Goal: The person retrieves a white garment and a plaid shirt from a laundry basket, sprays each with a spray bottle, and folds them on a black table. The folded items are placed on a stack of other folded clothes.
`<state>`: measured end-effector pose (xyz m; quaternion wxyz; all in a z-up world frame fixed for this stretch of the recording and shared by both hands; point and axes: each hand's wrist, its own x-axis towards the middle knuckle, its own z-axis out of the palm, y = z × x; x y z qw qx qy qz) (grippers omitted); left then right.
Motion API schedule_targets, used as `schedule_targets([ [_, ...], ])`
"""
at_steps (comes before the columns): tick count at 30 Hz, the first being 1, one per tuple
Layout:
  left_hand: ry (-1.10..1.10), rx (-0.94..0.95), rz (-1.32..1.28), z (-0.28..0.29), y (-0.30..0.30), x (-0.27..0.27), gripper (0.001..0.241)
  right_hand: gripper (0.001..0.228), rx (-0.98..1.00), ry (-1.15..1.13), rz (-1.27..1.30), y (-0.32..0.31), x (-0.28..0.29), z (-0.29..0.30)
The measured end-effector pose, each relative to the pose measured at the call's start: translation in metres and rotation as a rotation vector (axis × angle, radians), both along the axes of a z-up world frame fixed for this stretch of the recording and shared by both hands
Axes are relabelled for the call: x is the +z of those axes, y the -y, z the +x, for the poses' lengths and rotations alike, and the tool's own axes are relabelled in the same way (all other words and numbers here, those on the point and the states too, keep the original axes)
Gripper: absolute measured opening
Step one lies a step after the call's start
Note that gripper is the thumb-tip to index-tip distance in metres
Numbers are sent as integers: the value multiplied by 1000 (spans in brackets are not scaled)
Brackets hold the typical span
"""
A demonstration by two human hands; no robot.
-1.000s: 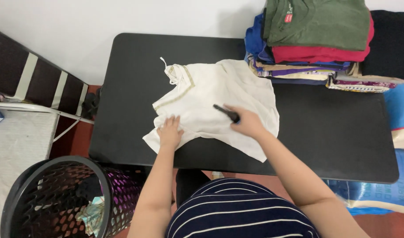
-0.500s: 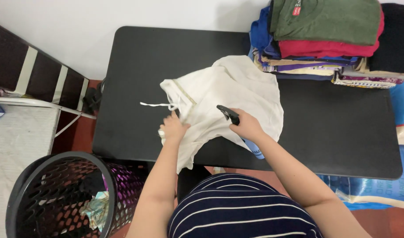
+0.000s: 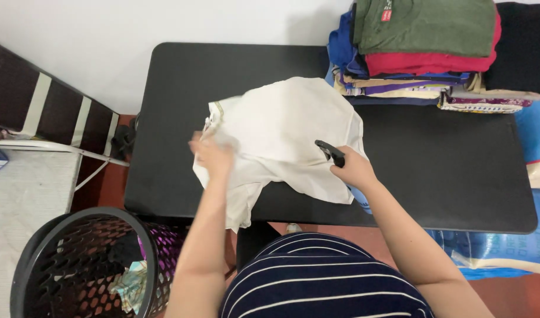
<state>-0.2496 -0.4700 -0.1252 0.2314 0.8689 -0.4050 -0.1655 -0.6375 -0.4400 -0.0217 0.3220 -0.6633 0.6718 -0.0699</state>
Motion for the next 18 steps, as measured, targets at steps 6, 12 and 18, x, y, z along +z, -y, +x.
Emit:
schedule_targets([
  [6, 3, -678, 192, -83, -52, 24, 77, 63, 21, 30, 24, -4, 20, 5],
  [12, 257, -766, 253, -82, -60, -31, 80, 64, 46, 82, 2, -13, 51, 14],
  [18, -142, -1080, 504, -81, -39, -45, 51, 63, 22, 65, 21, -10, 0, -10],
])
